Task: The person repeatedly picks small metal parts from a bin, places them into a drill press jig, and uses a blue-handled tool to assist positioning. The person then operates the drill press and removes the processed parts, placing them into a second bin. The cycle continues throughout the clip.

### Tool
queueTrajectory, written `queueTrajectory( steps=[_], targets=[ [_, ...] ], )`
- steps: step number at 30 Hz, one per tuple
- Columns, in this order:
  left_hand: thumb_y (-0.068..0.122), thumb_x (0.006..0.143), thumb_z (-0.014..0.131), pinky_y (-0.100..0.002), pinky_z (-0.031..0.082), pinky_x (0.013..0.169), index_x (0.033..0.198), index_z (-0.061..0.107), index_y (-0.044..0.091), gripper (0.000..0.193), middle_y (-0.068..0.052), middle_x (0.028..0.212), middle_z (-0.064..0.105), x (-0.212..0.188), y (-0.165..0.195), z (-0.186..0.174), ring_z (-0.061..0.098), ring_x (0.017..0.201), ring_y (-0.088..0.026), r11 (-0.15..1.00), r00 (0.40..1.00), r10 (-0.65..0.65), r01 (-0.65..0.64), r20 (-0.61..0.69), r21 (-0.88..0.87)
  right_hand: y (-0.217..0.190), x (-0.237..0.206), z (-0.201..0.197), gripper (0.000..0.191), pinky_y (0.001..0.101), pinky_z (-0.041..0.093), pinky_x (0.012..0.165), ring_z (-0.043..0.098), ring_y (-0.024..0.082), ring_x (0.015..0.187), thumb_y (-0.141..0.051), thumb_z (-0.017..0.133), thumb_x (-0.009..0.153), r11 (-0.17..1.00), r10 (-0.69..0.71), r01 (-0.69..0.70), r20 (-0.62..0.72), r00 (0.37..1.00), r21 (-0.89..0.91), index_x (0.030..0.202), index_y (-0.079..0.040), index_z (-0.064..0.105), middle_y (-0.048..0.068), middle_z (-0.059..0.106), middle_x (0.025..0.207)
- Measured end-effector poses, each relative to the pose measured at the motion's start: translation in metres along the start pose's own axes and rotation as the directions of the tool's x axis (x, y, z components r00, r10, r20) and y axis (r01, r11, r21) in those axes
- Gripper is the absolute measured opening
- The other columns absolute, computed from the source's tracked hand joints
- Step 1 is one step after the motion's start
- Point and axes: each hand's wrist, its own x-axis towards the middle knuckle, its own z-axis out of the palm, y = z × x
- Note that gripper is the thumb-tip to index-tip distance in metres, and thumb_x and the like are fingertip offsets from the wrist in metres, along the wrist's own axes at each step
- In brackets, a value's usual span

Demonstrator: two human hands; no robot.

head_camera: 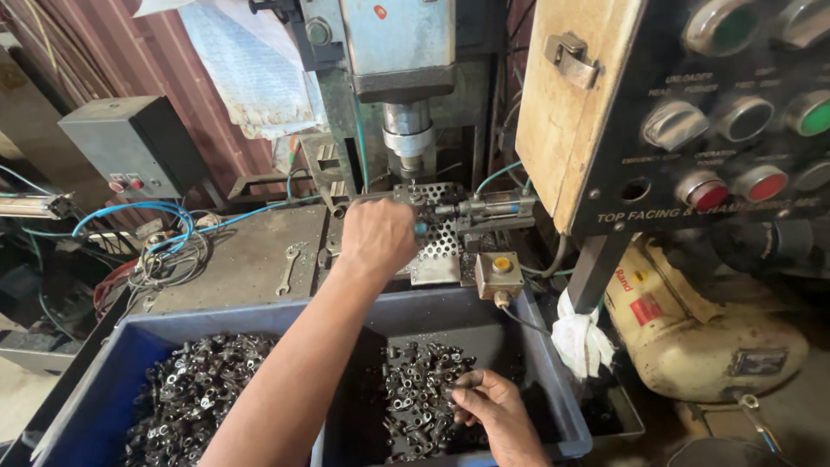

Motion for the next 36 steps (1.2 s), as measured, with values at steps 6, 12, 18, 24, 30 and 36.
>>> queueTrajectory(
  steps=[6,12,18,24,30,36],
  targets=[
    [0.012,0.081,0.062,-0.045,0.054,0.081,0.073,0.077,0.011,0.017,-0.017,0.080,0.076,0.007,0.007,0.007,0.076,0.078,-0.032,0.999,0.999,0.037,-0.037,0.004,0.024,0.000,0.003,-0.001,0.016,0.0267,0.047,0.057,0.066,0.012,0.061,-0.013,0.079,0.085,1.000,-0.002,0.002,-0.018,1.000,-0.004,0.096,-0.005,0.070,0.001,0.069,0.074],
    [0.017,0.083,0.063,-0.048,0.057,0.081,0.083,0.077,0.008,0.017,-0.022,0.090,0.075,0.017,-0.006,0.037,0.074,0.087,-0.038,0.988,0.988,-0.086,0.101,0.127,-0.116,0.000,0.000,-0.002,0.014,0.0258,0.047,0.059,0.066,0.011,0.064,-0.015,0.076,0.086,1.000,0.009,-0.009,0.013,1.000,-0.002,0.095,-0.006,0.070,0.001,0.072,0.078],
    [0.024,0.084,0.069,-0.049,0.057,0.084,0.093,0.078,0.006,0.022,-0.026,0.094,0.073,-0.022,-0.050,0.080,0.071,0.090,-0.045,0.854,0.999,-0.047,0.053,0.026,-0.517,0.002,0.003,-0.004,0.014,0.0274,0.047,0.059,0.067,0.013,0.063,-0.015,0.075,0.089,1.000,-0.002,0.002,0.002,1.000,-0.003,0.095,-0.005,0.070,0.003,0.069,0.076],
    [0.018,0.084,0.071,-0.044,0.058,0.082,0.102,0.076,0.007,0.022,-0.020,0.095,0.078,-0.127,-0.058,0.133,0.076,0.092,-0.038,0.601,0.979,-0.189,0.049,-0.082,-0.798,0.011,0.004,-0.009,0.015,0.0286,0.048,0.059,0.068,0.014,0.064,-0.014,0.074,0.087,1.000,0.019,-0.019,-0.055,0.998,0.004,0.099,-0.004,0.071,0.003,0.071,0.078],
    [0.020,0.082,0.072,-0.048,0.056,0.080,0.105,0.074,0.009,0.025,-0.023,0.088,0.074,-0.171,-0.057,0.152,0.071,0.088,-0.043,0.703,0.969,-0.223,0.235,0.106,-0.671,0.001,0.008,0.002,0.018,0.0320,0.053,0.062,0.067,0.017,0.070,-0.011,0.069,0.090,0.999,0.040,-0.035,-0.133,0.990,0.038,0.104,-0.002,0.072,0.006,0.071,0.082],
    [0.015,0.080,0.067,-0.048,0.057,0.079,0.107,0.074,0.009,0.028,-0.022,0.089,0.074,-0.174,-0.064,0.151,0.071,0.088,-0.042,0.675,0.962,-0.265,0.233,0.064,-0.700,-0.041,0.056,0.048,0.021,0.0300,0.052,0.063,0.067,0.017,0.074,-0.010,0.064,0.093,0.994,-0.110,0.107,-0.265,0.958,-0.027,0.110,0.000,0.071,0.011,0.072,0.090]
  ],
)
